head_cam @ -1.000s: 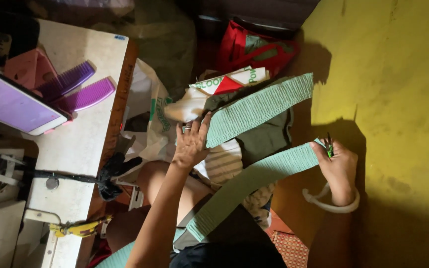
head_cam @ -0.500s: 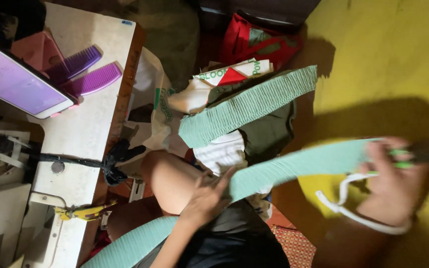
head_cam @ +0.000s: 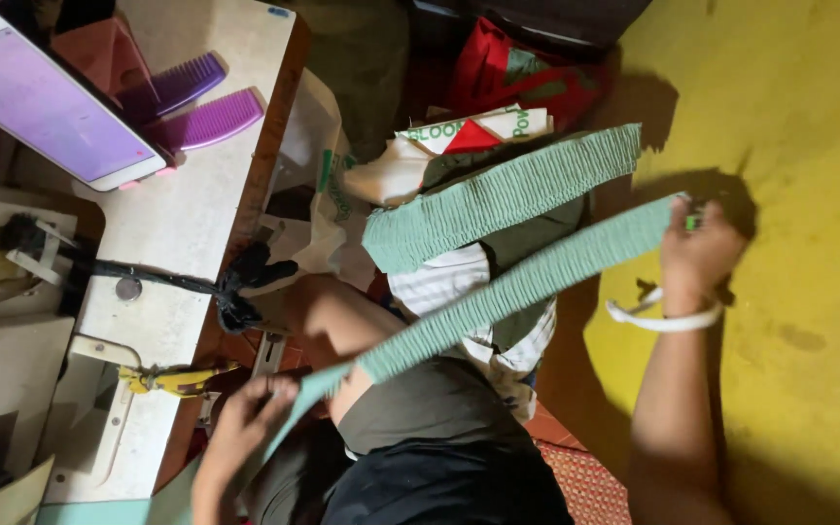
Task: Sorting and stacking pleated fabric strips at a sewing workstation
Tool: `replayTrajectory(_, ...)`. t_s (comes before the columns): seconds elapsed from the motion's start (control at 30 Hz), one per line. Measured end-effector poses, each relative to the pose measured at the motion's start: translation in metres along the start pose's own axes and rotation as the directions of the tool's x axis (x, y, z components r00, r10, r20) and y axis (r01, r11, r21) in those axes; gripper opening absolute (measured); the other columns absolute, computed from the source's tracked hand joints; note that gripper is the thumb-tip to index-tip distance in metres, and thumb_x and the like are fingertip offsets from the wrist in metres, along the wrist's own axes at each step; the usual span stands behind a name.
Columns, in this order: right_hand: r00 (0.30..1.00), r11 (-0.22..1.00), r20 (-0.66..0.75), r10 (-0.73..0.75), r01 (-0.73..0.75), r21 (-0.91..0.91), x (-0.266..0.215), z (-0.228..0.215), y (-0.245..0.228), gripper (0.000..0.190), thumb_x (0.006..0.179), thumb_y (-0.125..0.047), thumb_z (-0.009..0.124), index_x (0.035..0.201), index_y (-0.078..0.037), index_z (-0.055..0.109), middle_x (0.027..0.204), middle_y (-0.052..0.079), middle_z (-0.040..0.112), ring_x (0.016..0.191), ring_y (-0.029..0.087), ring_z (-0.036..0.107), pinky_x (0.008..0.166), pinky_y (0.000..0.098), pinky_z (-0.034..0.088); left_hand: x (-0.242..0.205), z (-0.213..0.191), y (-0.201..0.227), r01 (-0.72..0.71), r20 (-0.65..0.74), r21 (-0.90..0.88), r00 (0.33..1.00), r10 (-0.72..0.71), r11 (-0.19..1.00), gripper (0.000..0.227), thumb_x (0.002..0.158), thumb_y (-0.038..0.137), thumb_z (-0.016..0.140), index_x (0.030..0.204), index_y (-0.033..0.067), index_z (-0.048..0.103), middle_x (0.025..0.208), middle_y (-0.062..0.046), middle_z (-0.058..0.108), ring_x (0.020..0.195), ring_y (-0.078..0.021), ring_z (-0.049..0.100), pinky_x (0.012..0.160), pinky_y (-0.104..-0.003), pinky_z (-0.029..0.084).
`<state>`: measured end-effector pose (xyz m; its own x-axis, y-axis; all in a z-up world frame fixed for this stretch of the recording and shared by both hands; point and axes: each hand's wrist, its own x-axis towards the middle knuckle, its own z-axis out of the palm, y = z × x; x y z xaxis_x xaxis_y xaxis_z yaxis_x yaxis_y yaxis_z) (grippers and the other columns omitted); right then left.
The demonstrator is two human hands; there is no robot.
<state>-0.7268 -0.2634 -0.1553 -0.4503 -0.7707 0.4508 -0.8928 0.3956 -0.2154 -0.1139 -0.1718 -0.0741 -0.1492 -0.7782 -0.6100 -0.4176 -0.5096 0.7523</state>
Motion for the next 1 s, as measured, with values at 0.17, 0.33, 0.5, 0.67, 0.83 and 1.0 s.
replayTrajectory(0.17,0.944,0.971,0.238,0.228,-0.238,0.015,-0.003,0.064,0.001,0.04,0.108,-0.03,0.068,0.077,-0.006,0.057,0.066,0.005,0.062,0.06,0.017,0.06,0.051,0.0289,0.048,0.031,0.038,0.072,0.251,-0.163,-0.073,0.952,-0.26,0.965,0.029,0.095,0.028,0.053,0.109,0.0057,0.067,0.09,-0.007,0.063,0.075,-0.0179,0.058,0.049,-0.031,0.051)
replayTrajectory(0.33,0.999,0.975,0.022,-0.044,0.047,-0.215,-0.003,0.118,0.03,0.023,0.083,-0.034,0.077,0.076,-0.014,0.069,0.061,0.008,0.066,0.059,0.035,0.069,0.053,0.0461,0.056,0.048,0.049,0.074,-0.032,-0.02,0.33,0.999,0.041,0.944,0.057,0.076,0.053,0.072,0.125,0.0277,0.062,0.102,-0.016,0.073,0.099,-0.0412,0.067,0.087,-0.052,0.055)
replayTrajectory(0.5,1.0,0.957,0.024,0.005,0.002,-0.292,0.016,0.125,0.035,0.023,0.085,-0.037,0.077,0.083,-0.018,0.066,0.066,0.007,0.067,0.059,0.033,0.069,0.052,0.0446,0.056,0.053,0.052,0.039,-0.089,-0.006,0.868,0.982,0.19,0.488,0.037,0.077,0.052,0.064,0.108,0.0323,0.067,0.101,-0.003,0.071,0.077,-0.0326,0.072,0.077,-0.045,0.06)
replayTrajectory(0.67,0.988,0.968,0.15,0.024,0.014,-0.249,0.004,0.079,-0.008,0.038,0.088,-0.043,0.078,0.1,-0.009,0.067,0.089,0.016,0.069,0.073,0.041,0.07,0.06,0.0519,0.055,0.062,0.06,0.024,-0.185,-0.084,0.865,0.863,0.498,0.466,0.028,0.087,0.047,0.057,0.093,0.0223,0.067,0.105,-0.005,0.061,0.076,-0.0367,0.07,0.078,-0.05,0.051)
replayTrajectory(0.83,0.958,0.976,0.269,0.097,-0.145,0.165,-0.041,-0.074,-0.155,0.058,0.108,-0.054,0.053,0.124,0.002,0.056,0.101,0.036,0.066,0.091,0.056,0.062,0.081,0.0641,0.047,0.072,0.068,0.018,-0.248,-0.238,0.617,0.845,0.478,0.746,0.017,0.091,0.028,0.059,0.093,0.0136,0.067,0.07,-0.014,0.066,0.073,-0.0378,0.068,0.072,-0.05,0.052)
replayTrajectory(1.0,0.826,0.889,0.496,-0.268,0.014,0.457,-0.15,-0.091,-0.233,0.037,0.087,-0.049,0.067,0.112,-0.022,0.064,0.075,0.006,0.069,0.068,0.029,0.069,0.06,0.0397,0.054,0.074,0.063,0.0,-0.023,-0.303,0.309,0.945,0.121,0.951,0.032,0.089,0.045,0.059,0.102,0.0183,0.071,0.08,-0.018,0.071,0.085,-0.0422,0.068,0.076,-0.055,0.053)
